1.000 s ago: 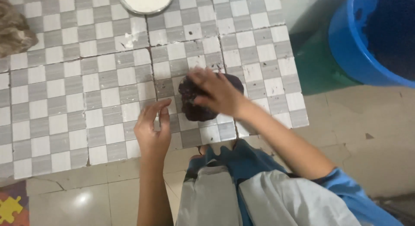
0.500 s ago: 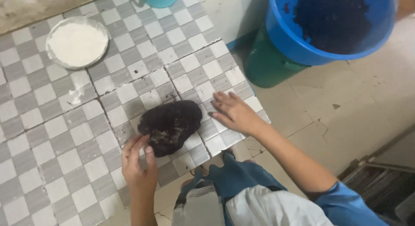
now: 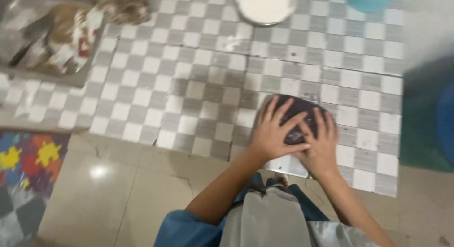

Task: Kneading a dark-colored dough on a tiled countertop while periodically adding flour from a small bowl.

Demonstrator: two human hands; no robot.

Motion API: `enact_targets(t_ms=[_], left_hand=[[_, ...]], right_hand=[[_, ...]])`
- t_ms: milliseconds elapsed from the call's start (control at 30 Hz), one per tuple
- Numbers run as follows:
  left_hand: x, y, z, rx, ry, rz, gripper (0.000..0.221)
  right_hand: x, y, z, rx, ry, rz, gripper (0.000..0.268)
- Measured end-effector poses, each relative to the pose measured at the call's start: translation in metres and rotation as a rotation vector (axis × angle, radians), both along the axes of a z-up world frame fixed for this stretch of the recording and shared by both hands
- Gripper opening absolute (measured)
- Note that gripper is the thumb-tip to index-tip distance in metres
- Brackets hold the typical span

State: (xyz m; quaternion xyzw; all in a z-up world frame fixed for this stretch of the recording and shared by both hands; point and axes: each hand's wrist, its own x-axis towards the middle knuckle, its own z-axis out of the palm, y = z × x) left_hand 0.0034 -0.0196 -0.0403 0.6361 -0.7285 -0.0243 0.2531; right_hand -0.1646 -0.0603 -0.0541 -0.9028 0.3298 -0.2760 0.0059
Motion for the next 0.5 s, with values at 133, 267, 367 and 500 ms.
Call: enact_targets(t_ms=[133,267,367,500], left_hand=[[0.000,0.003,0.008,-0.007,0.199,0.032,0.069],[0.011,0.010,0.014,0.128,0.236,-0.055,0.096],[0.023,0.014,0.019,0.132,0.213,-0.062,0.106],[0.017,-0.005,-0.010,0.184,0.277,-0.089,0.096]], right_hand=[[0.001,-0.004,0.013,0.017,0.099,-0.067,0.066],[0.000,-0.014,0.029,-0.019,0.149,-0.036,0.081],[0.005,-0.031,0.031,0.018,0.052,0.074,0.095],[0.004,-0.052,0.017,0.048,0.084,0.158,0.099]])
